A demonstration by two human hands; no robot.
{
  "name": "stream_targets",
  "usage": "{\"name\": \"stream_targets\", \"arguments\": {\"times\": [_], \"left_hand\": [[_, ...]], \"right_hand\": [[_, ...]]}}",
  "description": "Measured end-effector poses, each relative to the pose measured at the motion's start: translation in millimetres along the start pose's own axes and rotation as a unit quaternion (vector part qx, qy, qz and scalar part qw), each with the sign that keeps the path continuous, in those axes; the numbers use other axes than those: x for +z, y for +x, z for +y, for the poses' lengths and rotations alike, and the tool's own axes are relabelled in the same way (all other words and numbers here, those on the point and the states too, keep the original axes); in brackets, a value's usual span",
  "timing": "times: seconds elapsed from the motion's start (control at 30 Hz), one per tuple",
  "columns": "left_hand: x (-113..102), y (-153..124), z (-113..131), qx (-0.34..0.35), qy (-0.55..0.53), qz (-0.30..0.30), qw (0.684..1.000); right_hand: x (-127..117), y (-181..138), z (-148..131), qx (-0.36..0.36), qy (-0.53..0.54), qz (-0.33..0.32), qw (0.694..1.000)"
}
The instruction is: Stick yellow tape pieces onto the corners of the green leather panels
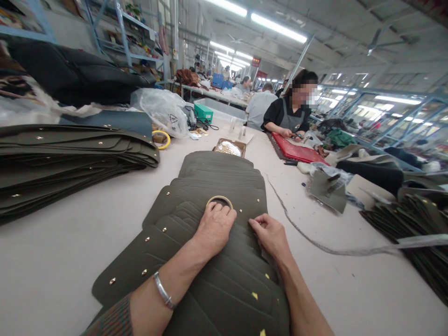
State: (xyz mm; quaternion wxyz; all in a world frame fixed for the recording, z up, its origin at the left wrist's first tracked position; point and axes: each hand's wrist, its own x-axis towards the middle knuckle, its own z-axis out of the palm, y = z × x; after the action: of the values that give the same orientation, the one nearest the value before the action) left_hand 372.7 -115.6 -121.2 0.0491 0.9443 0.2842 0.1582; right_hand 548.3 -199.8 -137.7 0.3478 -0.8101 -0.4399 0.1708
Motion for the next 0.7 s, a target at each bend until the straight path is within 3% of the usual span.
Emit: {"name": "stream_targets", "arguments": {"times": [0.1,0.27,0.43,0.5,0.6,0.7], "left_hand": [[-1,-1,-1,0.003,0.004,-0.004,1.0],[-5,-2,0,0.003,-0.004,-0.019,1.0],[-8,-2,1,0.001,-0.013,-0.02,1.0],[-8,-2,1,0.003,-0.025,-0.004,1.0],[-6,-3,1,0.012,-0.07,0.019,0.997],[-4,-5,1,0.04,-0.126,0.045,0.99]], "right_hand": [[3,2,-2,-0.066,-0.072,0.034,0.995],[4,7,-3,-0.055,-0.107,0.005,0.993],[-3,13,0,-0.067,-0.18,0.097,0.976],[-6,13,2,-0.072,-0.142,0.101,0.982],[-9,10,3,-0.075,0.013,0.089,0.993],[-9,1,-2,-0.092,0.16,0.031,0.982]]}}
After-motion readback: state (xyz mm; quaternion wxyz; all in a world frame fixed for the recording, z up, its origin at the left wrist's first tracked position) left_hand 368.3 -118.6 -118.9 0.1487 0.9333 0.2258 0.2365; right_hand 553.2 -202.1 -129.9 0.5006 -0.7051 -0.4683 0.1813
